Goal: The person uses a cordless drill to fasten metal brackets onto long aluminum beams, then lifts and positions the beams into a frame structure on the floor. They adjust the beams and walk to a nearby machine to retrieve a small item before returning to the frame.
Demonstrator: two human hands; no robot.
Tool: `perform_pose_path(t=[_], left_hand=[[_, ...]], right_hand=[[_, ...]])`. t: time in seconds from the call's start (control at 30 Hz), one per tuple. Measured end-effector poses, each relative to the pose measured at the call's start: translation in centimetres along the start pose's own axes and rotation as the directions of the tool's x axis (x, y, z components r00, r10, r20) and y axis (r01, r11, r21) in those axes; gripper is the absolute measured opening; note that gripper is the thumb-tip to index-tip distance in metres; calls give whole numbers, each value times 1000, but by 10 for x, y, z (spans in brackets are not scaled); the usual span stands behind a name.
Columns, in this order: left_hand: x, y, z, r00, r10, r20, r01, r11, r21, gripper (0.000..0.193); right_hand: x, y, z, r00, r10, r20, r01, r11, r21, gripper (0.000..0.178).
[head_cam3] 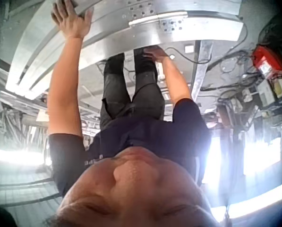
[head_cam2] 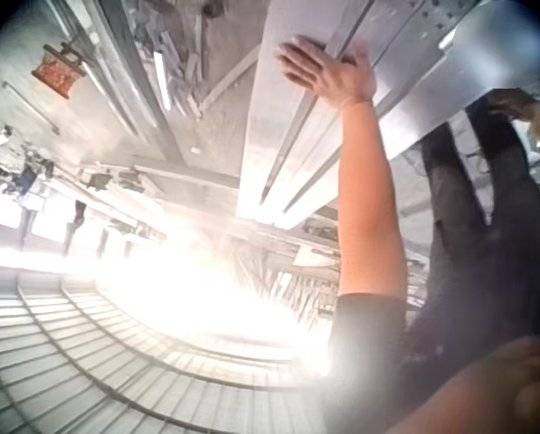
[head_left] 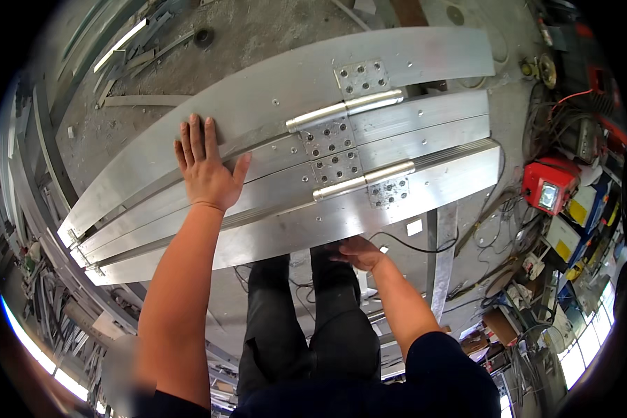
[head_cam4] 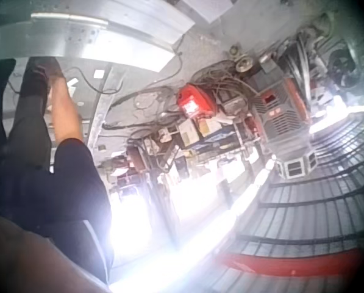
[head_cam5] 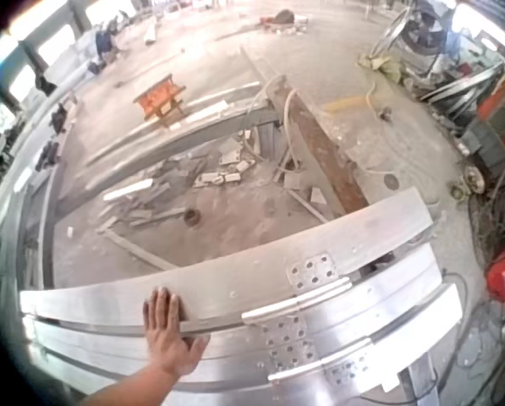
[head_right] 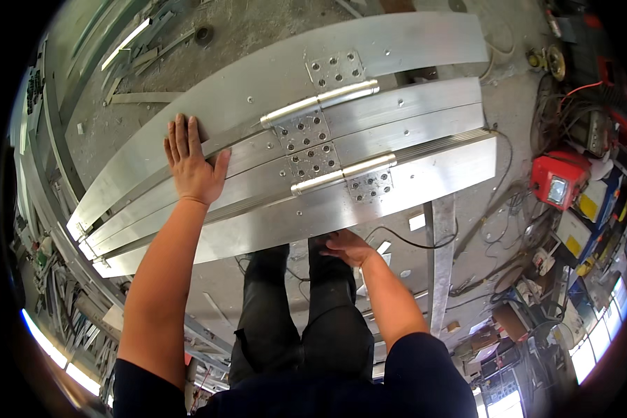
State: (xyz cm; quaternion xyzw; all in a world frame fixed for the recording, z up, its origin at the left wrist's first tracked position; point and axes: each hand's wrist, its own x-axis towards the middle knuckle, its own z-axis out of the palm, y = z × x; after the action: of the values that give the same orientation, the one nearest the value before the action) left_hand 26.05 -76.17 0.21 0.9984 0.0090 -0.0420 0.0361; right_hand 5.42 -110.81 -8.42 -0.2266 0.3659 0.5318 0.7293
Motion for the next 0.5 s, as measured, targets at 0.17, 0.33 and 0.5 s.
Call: perform_pose_path(t=[0.17,0.33,0.5], left_hand=[[5,7,-6,1000,-7,10,7,999,-40,83],[5,7,-5,996,-47,76,50,998,-36,87],[4,5,-2,993,-63,102,64,998,-4,88]], right_hand=[[-7,-13,51,907,-416,70,358,847,394,74],[19,0,84,774,-598,-208,633,714,299,58],[-2,0,120,660,-569,-491,716,674,181,50]])
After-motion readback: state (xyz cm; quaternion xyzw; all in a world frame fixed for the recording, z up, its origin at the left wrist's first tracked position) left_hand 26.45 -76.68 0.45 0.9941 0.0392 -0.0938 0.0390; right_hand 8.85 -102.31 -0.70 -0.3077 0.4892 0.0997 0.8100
